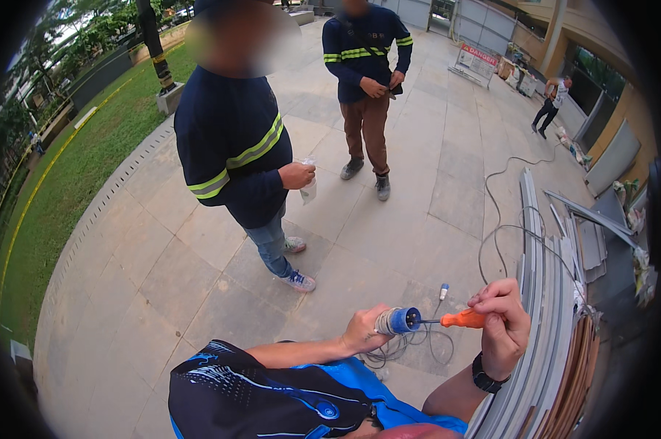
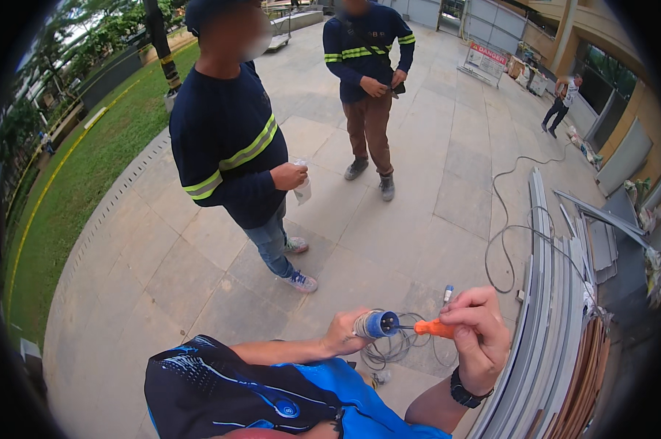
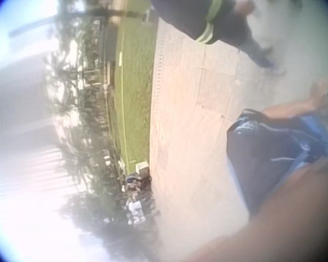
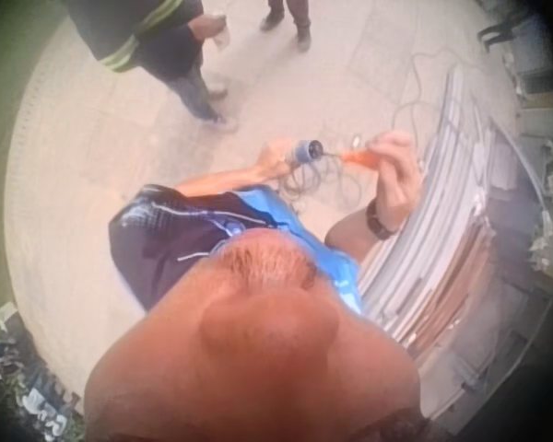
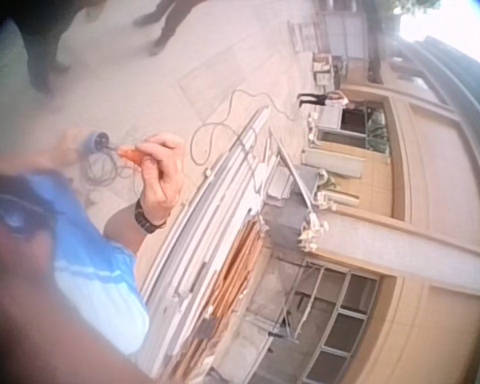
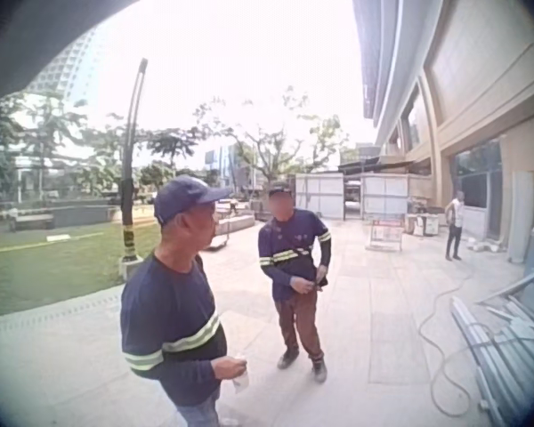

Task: The person uses a screwdriver to open and adjust a blue industrial electrical connector, then closes it and walks toward a danger sign while holding the connector and tool.

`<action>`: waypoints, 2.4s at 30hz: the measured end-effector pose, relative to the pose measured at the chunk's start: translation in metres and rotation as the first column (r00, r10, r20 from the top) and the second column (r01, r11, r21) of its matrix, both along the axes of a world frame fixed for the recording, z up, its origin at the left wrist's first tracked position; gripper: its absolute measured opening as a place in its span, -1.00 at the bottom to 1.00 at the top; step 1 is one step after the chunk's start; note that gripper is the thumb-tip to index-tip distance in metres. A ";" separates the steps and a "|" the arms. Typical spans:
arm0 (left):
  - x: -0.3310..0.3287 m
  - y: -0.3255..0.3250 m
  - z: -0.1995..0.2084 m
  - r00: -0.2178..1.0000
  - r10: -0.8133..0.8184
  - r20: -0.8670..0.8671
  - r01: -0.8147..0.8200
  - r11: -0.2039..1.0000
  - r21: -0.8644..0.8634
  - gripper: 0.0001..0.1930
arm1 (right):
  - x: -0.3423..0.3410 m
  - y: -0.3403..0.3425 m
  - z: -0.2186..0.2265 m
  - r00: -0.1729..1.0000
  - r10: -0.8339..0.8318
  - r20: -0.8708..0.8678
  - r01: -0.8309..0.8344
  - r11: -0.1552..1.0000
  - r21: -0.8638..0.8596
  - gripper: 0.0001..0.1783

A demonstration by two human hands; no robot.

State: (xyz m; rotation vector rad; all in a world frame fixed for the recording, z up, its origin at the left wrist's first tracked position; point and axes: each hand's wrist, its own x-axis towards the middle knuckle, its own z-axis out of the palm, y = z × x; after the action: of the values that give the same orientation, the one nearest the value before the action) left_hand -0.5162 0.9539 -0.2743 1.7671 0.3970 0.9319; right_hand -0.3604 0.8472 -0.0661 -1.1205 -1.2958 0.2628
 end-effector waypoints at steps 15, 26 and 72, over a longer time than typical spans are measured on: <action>-0.006 0.009 0.010 0.994 -0.099 0.036 0.095 0.991 0.092 -0.64 | 0.013 0.004 -0.003 0.957 0.289 -0.026 -0.283 0.951 0.128 -0.92; -0.010 0.007 0.021 0.991 -0.131 0.024 0.131 0.991 -0.011 -0.64 | -0.007 0.014 -0.015 0.921 0.221 -0.320 -0.042 0.874 0.484 -0.71; -0.012 0.009 0.026 0.990 -0.136 -0.023 0.135 0.989 -0.052 -0.55 | -0.038 0.019 0.018 0.967 -0.250 0.037 0.248 0.967 0.062 -0.91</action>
State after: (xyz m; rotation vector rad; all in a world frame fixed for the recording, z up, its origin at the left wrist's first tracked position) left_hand -0.5283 0.9631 -0.2483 1.7389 0.3107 0.7963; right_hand -0.3986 0.8665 -0.0485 -1.2325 -1.1793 0.0138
